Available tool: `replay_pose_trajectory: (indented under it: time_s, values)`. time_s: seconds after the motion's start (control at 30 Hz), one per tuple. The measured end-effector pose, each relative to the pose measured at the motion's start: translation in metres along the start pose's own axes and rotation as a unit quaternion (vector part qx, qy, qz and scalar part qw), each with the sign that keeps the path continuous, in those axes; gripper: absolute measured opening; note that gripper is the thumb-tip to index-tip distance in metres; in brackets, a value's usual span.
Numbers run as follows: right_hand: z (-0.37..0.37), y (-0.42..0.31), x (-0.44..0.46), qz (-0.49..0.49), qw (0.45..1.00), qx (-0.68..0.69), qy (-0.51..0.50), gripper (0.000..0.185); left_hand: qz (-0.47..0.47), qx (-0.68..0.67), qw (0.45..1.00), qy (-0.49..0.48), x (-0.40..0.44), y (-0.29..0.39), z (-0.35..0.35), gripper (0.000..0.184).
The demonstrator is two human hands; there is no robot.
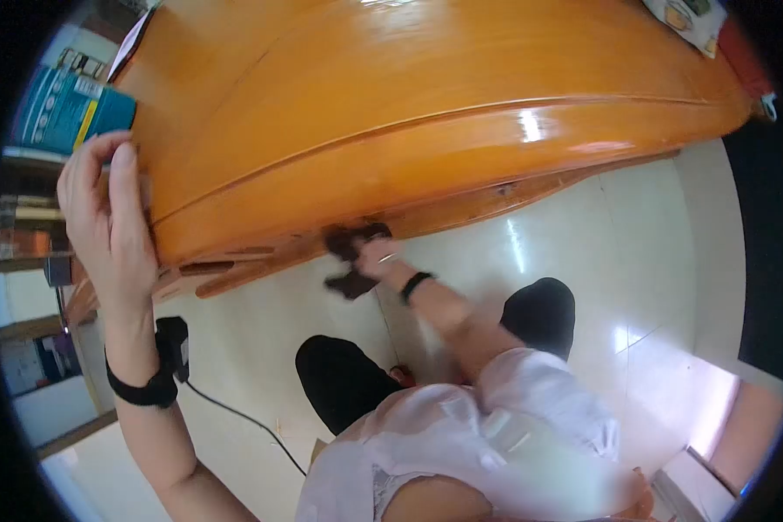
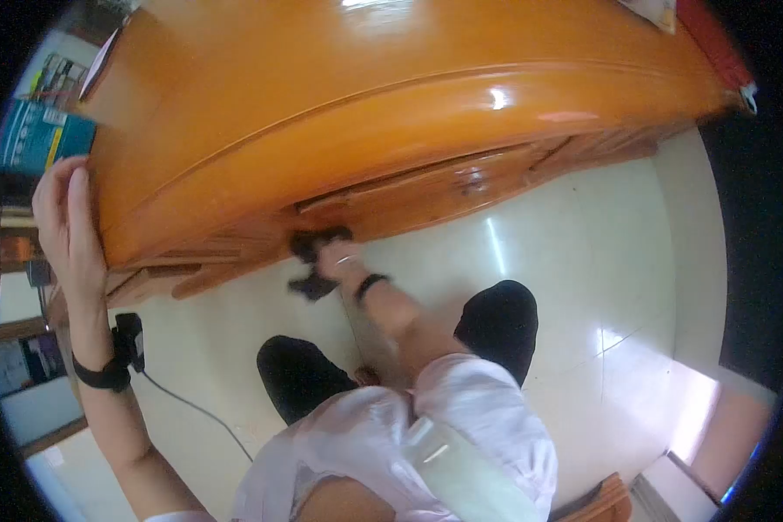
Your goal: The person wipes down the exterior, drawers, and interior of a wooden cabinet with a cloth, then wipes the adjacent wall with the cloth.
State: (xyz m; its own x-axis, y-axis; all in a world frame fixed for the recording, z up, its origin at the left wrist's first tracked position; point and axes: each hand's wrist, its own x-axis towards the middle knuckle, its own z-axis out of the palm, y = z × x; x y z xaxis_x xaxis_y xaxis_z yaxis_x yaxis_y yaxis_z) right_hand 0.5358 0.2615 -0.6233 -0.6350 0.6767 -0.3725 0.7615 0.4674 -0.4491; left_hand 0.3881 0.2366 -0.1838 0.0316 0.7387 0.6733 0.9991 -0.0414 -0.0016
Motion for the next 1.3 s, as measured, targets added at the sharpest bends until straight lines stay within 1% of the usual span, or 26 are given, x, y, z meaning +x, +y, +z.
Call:
replay_pose_trajectory:
  time_s: [0.03, 0.07, 0.1, 0.17, 0.23, 0.3, 0.37, 0.4, 0.43, 0.5, 0.53, 0.6, 0.63, 0.7, 0.73, 0.8, 0.87, 0.93, 0.97, 1.0, 1.07, 1.1, 1.13, 1.17, 1.2, 1.3]
  values:
    - [-0.037, 0.026, -0.019, 0.018, 0.999, -0.034, -0.007, 0.041, 0.015, 0.013, 1.0, 0.003, -0.001, -0.001, -0.001, 0.019]
    - [-0.038, 0.072, -0.014, 0.03, 0.997, -0.033, -0.058, 0.041, 0.013, -0.004, 1.0, 0.017, -0.002, 0.001, 0.0, 0.018]
    - [-0.072, 0.102, -0.034, 0.112, 0.991, -0.053, -0.046, 0.043, 0.007, 0.001, 1.0, 0.019, -0.003, 0.001, -0.001, 0.018]
    - [-0.106, 0.173, -0.056, 0.252, 0.965, -0.072, 0.033, 0.036, 0.053, 0.012, 0.998, 0.028, 0.0, -0.002, -0.001, 0.017]
    - [-0.114, 0.245, -0.062, 0.337, 0.936, -0.018, 0.101, 0.044, 0.041, -0.001, 0.998, 0.054, 0.001, 0.0, 0.007, 0.016]
    - [-0.14, 0.218, -0.083, 0.437, 0.872, 0.086, 0.202, 0.047, 0.054, 0.028, 0.998, 0.034, 0.0, -0.005, 0.003, 0.02]
    - [-0.091, 0.2, -0.056, 0.41, 0.875, 0.118, 0.227, 0.051, 0.046, -0.02, 0.995, 0.085, -0.005, -0.004, 0.004, 0.019]
    - [-0.078, 0.138, -0.053, 0.384, 0.859, 0.145, 0.307, 0.052, 0.044, -0.012, 0.995, 0.086, -0.007, -0.004, 0.003, 0.019]
    - [-0.029, 0.125, -0.026, 0.356, 0.896, 0.142, 0.223, 0.058, 0.051, 0.001, 0.995, 0.083, -0.008, -0.007, 0.002, 0.019]
    - [0.008, 0.016, -0.004, 0.272, 0.948, 0.149, 0.07, 0.059, 0.057, 0.019, 0.995, 0.084, -0.01, -0.01, 0.005, 0.019]
    - [0.026, -0.039, 0.009, 0.231, 0.962, 0.145, 0.005, 0.06, 0.063, -0.005, 0.989, 0.133, -0.008, -0.007, 0.011, 0.012]
    - [0.027, -0.126, 0.026, 0.095, 0.978, 0.174, -0.07, 0.055, 0.068, -0.015, 0.989, 0.131, -0.01, -0.007, 0.011, 0.013]
    - [0.058, -0.151, 0.047, -0.029, 0.985, 0.163, -0.054, 0.05, 0.071, -0.019, 0.989, 0.125, -0.01, -0.007, 0.01, 0.013]
    - [0.045, -0.188, 0.044, -0.188, 0.981, 0.049, 0.021, 0.043, 0.073, -0.027, 0.99, 0.118, -0.011, -0.013, 0.008, 0.013]
    - [0.044, -0.184, 0.049, -0.181, 0.982, 0.049, 0.021, 0.043, 0.074, -0.033, 0.99, 0.117, -0.01, -0.015, 0.008, 0.013]
    - [0.061, -0.158, 0.076, -0.065, 0.997, 0.018, -0.033, 0.038, 0.073, -0.04, 0.989, 0.118, -0.01, -0.02, 0.008, 0.014]
    - [0.037, -0.089, 0.066, -0.1, 0.99, -0.071, -0.065, 0.037, 0.07, -0.045, 0.988, 0.126, -0.011, -0.019, 0.01, 0.014]
    - [0.003, -0.035, 0.032, 0.012, 0.997, -0.062, -0.045, 0.036, 0.065, -0.053, 0.987, 0.136, -0.014, -0.023, 0.009, 0.015]
    - [0.017, 0.015, 0.026, 0.025, 0.998, -0.056, 0.028, 0.035, 0.061, -0.063, 0.986, 0.14, -0.016, -0.024, 0.008, 0.015]
    - [-0.008, 0.046, 0.005, 0.054, 0.982, -0.182, 0.019, 0.033, 0.059, -0.071, 0.985, 0.143, -0.017, -0.024, 0.008, 0.016]
    - [-0.052, 0.121, -0.035, 0.189, 0.957, -0.218, -0.01, 0.037, 0.052, -0.077, 0.986, 0.139, -0.016, -0.023, 0.007, 0.016]
    - [-0.079, 0.147, -0.063, 0.262, 0.961, -0.086, 0.028, 0.036, 0.047, -0.066, 0.988, 0.134, -0.017, -0.022, 0.006, 0.017]
    - [-0.113, 0.143, -0.089, 0.386, 0.918, -0.005, 0.088, 0.035, 0.042, -0.055, 0.989, 0.129, -0.017, -0.02, 0.004, 0.018]
    - [-0.15, 0.136, -0.114, 0.491, 0.85, 0.075, 0.173, 0.034, 0.032, -0.015, 0.992, 0.124, -0.016, -0.023, 0.004, 0.017]
    - [-0.168, 0.142, -0.134, 0.502, 0.826, 0.103, 0.235, 0.036, 0.024, 0.023, 0.992, 0.119, -0.016, -0.024, 0.006, 0.02]
    - [-0.186, 0.13, -0.144, 0.422, 0.829, 0.112, 0.349, 0.046, 0.046, 0.031, 0.989, 0.137, -0.013, -0.033, 0.013, 0.022]
